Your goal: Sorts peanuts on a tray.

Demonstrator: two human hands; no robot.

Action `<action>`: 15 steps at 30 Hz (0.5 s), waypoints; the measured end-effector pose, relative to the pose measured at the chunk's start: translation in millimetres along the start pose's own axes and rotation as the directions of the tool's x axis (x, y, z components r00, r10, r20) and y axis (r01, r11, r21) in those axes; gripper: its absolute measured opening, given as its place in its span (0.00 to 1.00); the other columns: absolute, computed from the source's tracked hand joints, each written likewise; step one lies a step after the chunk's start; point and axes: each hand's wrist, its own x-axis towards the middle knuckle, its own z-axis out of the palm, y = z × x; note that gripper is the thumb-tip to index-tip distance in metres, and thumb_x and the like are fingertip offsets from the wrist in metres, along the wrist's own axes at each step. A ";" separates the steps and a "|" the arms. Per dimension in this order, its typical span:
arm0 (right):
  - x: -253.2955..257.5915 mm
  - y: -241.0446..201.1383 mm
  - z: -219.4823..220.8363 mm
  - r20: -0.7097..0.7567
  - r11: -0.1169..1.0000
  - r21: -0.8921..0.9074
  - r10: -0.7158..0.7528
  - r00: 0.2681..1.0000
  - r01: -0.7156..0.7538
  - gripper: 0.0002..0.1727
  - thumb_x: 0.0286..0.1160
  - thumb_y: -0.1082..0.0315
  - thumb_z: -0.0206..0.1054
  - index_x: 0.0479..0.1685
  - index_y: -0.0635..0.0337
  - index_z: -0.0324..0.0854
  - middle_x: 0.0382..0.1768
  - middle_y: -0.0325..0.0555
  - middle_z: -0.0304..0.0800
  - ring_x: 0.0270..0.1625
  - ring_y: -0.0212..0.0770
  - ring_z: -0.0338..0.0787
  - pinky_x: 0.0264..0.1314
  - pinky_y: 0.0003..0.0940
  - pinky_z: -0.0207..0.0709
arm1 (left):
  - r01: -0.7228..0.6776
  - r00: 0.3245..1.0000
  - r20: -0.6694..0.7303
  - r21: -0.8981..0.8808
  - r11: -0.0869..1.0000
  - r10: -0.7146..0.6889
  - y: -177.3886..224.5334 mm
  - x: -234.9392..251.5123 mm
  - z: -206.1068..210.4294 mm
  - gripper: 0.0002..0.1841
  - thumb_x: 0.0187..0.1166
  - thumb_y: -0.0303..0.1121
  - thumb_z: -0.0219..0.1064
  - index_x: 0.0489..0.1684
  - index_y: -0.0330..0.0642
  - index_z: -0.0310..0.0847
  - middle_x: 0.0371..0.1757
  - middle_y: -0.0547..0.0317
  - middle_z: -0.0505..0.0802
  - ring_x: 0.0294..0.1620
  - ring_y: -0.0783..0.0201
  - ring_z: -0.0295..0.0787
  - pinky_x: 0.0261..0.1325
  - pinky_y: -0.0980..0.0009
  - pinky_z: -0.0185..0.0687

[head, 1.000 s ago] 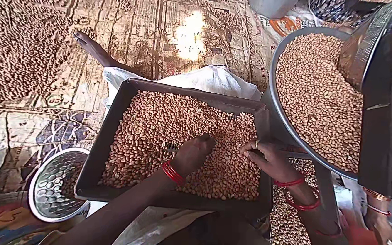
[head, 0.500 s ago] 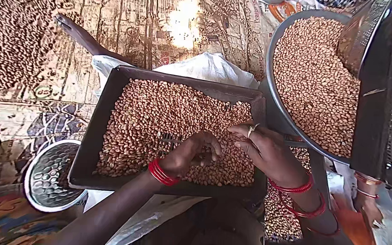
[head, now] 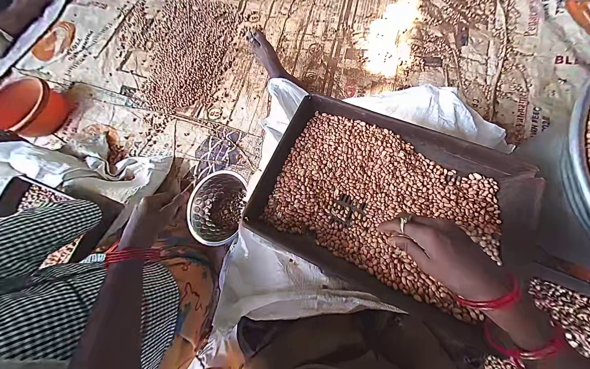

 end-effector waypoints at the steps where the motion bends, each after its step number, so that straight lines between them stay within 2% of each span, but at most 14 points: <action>1: 20.0 -13.3 9.3 0.007 0.997 0.033 -0.069 0.998 0.068 0.11 0.75 0.69 0.66 0.46 0.59 0.95 0.38 0.54 0.96 0.36 0.56 0.96 0.36 0.54 0.86 | 0.041 0.999 0.025 0.028 0.999 -0.042 -7.9 3.1 0.2 0.21 0.93 0.38 0.56 0.40 0.23 0.82 0.26 0.47 0.82 0.26 0.61 0.76 0.38 0.58 0.76; 2: 40.3 -26.3 21.4 0.011 0.988 0.064 -0.138 0.990 0.138 0.10 0.75 0.70 0.67 0.43 0.58 0.95 0.36 0.53 0.96 0.36 0.54 0.96 0.36 0.51 0.87 | 0.066 0.996 0.051 0.065 0.996 -0.069 -13.9 5.9 -0.1 0.21 0.93 0.37 0.56 0.42 0.22 0.83 0.31 0.40 0.87 0.32 0.52 0.83 0.46 0.49 0.79; 3: 60.6 -38.0 35.1 0.017 0.974 0.100 -0.204 0.979 0.201 0.09 0.75 0.72 0.68 0.39 0.59 0.95 0.34 0.52 0.95 0.38 0.53 0.95 0.38 0.49 0.86 | 0.066 0.994 0.075 0.111 0.992 -0.074 -19.0 8.7 0.1 0.20 0.92 0.36 0.57 0.45 0.22 0.83 0.37 0.34 0.89 0.39 0.45 0.86 0.52 0.42 0.78; 4: 79.4 -46.2 50.5 0.029 0.958 0.123 -0.263 0.964 0.258 0.08 0.74 0.73 0.69 0.36 0.59 0.95 0.35 0.51 0.95 0.43 0.53 0.95 0.45 0.48 0.86 | 0.049 0.993 0.100 0.151 0.987 -0.065 -22.0 11.0 0.7 0.18 0.91 0.35 0.60 0.50 0.22 0.83 0.44 0.27 0.89 0.49 0.34 0.87 0.58 0.33 0.74; 5: 94.0 -51.1 65.7 0.073 0.949 0.136 -0.295 0.953 0.283 0.07 0.73 0.73 0.70 0.36 0.58 0.95 0.39 0.51 0.96 0.52 0.55 0.93 0.55 0.50 0.83 | 0.013 0.994 0.105 0.179 0.984 -0.032 -20.2 10.2 2.0 0.16 0.88 0.34 0.63 0.54 0.24 0.83 0.50 0.24 0.89 0.55 0.29 0.86 0.61 0.28 0.72; 6: 103.1 -52.8 78.0 0.155 0.953 0.142 -0.288 0.945 0.267 0.07 0.74 0.71 0.71 0.39 0.57 0.96 0.47 0.52 0.95 0.64 0.58 0.87 0.67 0.54 0.76 | -0.035 0.995 0.094 0.174 0.984 0.019 -14.0 6.3 2.8 0.17 0.86 0.34 0.67 0.58 0.26 0.83 0.56 0.24 0.87 0.58 0.27 0.85 0.62 0.27 0.72; 7: 106.4 -51.0 87.4 0.237 0.964 0.138 -0.254 0.938 0.226 0.07 0.75 0.70 0.71 0.43 0.56 0.95 0.55 0.54 0.92 0.73 0.59 0.80 0.77 0.57 0.67 | -0.091 0.994 0.078 0.153 0.984 0.080 -6.6 1.6 3.0 0.17 0.85 0.34 0.67 0.61 0.27 0.82 0.59 0.26 0.87 0.57 0.29 0.85 0.61 0.30 0.74; 8: 102.9 -45.1 94.4 0.253 0.972 0.112 -0.227 0.940 0.205 0.08 0.73 0.69 0.72 0.44 0.56 0.95 0.58 0.55 0.90 0.75 0.61 0.78 0.79 0.59 0.64 | -0.143 0.989 0.060 0.126 0.982 0.137 0.2 -3.0 1.9 0.17 0.86 0.34 0.67 0.63 0.29 0.81 0.60 0.27 0.86 0.56 0.31 0.86 0.60 0.31 0.75; 10: 82.8 -27.7 83.7 0.302 0.992 0.024 -0.122 0.945 0.120 0.10 0.71 0.69 0.72 0.47 0.56 0.94 0.63 0.59 0.88 0.76 0.65 0.78 0.77 0.64 0.66 | -0.238 0.971 0.024 0.080 0.968 0.237 10.5 -12.0 -3.5 0.16 0.86 0.32 0.65 0.66 0.33 0.82 0.63 0.31 0.86 0.56 0.33 0.87 0.59 0.32 0.77; 12: 61.2 -6.7 38.3 0.472 0.995 -0.092 0.067 0.879 -0.027 0.12 0.73 0.69 0.73 0.54 0.57 0.92 0.67 0.62 0.85 0.78 0.68 0.75 0.78 0.68 0.62 | -0.330 0.944 0.004 -0.007 0.944 0.330 22.2 -23.4 -9.6 0.14 0.85 0.27 0.66 0.64 0.33 0.83 0.62 0.34 0.88 0.54 0.36 0.88 0.56 0.34 0.79; 13: 51.8 5.7 13.5 0.515 0.987 -0.149 0.131 0.847 -0.062 0.13 0.73 0.69 0.74 0.55 0.57 0.92 0.66 0.63 0.86 0.76 0.71 0.75 0.76 0.71 0.62 | -0.376 0.926 0.009 -0.064 0.924 0.378 28.3 -29.4 -10.4 0.13 0.84 0.27 0.65 0.62 0.33 0.84 0.60 0.38 0.89 0.52 0.42 0.89 0.54 0.39 0.82; 14: 44.1 15.3 -6.4 0.500 0.980 -0.186 0.151 0.852 -0.064 0.12 0.71 0.70 0.75 0.52 0.57 0.93 0.61 0.64 0.89 0.72 0.73 0.79 0.71 0.73 0.67 | -0.429 0.901 0.020 -0.115 0.896 0.434 33.9 -35.2 -9.1 0.13 0.83 0.29 0.64 0.59 0.35 0.85 0.57 0.45 0.90 0.49 0.51 0.89 0.51 0.47 0.83; 15: 39.6 19.2 -17.9 0.431 0.977 -0.210 0.126 0.894 -0.037 0.10 0.70 0.72 0.76 0.48 0.59 0.94 0.54 0.64 0.91 0.65 0.74 0.84 0.64 0.73 0.72 | -0.493 0.864 0.034 -0.140 0.859 0.502 41.1 -39.8 -6.4 0.14 0.81 0.32 0.63 0.57 0.36 0.85 0.56 0.50 0.92 0.48 0.58 0.90 0.52 0.54 0.85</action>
